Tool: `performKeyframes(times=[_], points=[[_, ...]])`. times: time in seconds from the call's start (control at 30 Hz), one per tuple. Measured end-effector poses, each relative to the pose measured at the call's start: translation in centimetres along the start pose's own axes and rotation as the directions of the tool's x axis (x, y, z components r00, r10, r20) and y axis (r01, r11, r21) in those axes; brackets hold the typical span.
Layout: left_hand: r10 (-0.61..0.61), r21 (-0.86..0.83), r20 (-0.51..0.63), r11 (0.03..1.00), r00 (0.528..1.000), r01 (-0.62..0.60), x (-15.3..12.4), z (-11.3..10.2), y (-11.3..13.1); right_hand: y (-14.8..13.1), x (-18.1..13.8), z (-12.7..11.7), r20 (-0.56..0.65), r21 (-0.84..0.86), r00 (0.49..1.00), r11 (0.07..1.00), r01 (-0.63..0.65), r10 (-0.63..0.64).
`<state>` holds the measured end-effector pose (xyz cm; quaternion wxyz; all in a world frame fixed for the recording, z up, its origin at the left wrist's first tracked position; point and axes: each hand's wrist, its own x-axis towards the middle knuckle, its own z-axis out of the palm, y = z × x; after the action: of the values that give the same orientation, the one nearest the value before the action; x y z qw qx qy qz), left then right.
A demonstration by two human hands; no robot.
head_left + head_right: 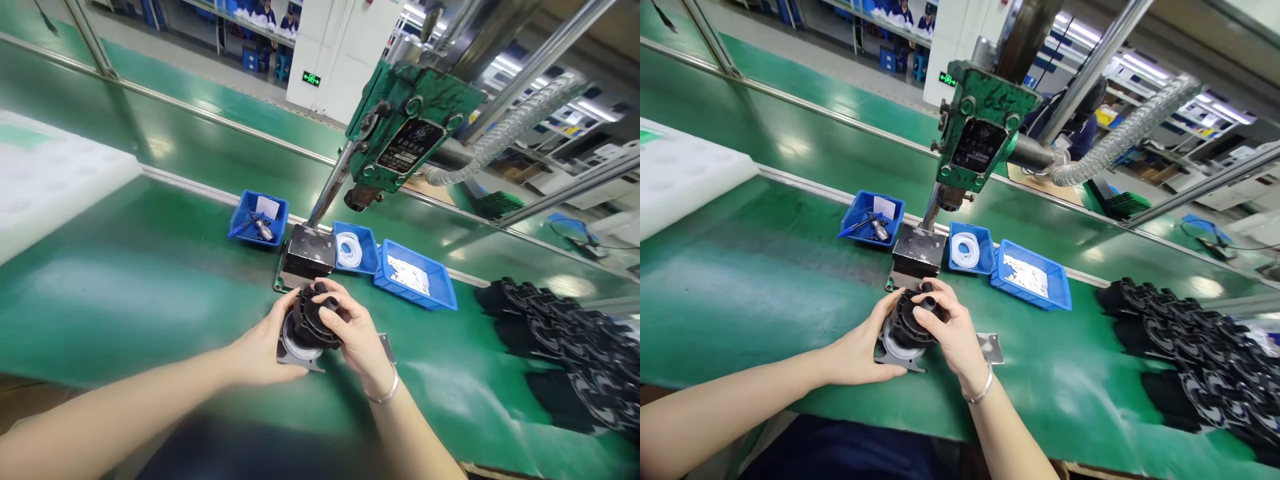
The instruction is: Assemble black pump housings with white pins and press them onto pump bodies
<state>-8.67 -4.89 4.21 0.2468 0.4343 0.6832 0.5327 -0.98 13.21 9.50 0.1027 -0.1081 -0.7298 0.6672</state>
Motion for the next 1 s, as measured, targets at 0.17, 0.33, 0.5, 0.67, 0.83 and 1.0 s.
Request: performKeyframes(times=[0.17,0.33,0.5,0.67,0.83,1.0], points=[[-0.08,-0.054,0.003,0.995,0.997,0.08,0.1,0.1,-0.1,-1.5,-1.6,0.5,0.065,-0.442,0.981,0.875,0.194,-0.185],[-0.125,-0.113,0.029,0.985,0.992,0.128,0.3,-0.3,-0.2,-1.1,-2.4,1.1,0.031,-0.643,0.97,0.738,0.204,-0.242],[-0.138,-0.113,0.011,0.984,0.99,0.138,0.4,-0.6,-0.2,0.1,-2.5,1.6,0.021,-0.701,0.954,0.675,0.227,-0.3],[-0.146,-0.125,0.021,0.981,0.989,0.148,0.4,-0.6,-0.1,0.4,-2.4,1.4,0.035,-0.714,0.954,0.661,0.232,-0.298],[-0.169,-0.145,0.028,0.975,0.985,0.171,0.5,-0.7,-0.1,0.6,-2.2,1.2,0.079,-0.698,0.961,0.673,0.242,-0.264],[-0.162,-0.153,0.006,0.975,0.987,0.161,0.4,-0.6,-0.1,1.0,-2.5,1.7,0.011,-0.703,0.952,0.675,0.224,-0.304]])
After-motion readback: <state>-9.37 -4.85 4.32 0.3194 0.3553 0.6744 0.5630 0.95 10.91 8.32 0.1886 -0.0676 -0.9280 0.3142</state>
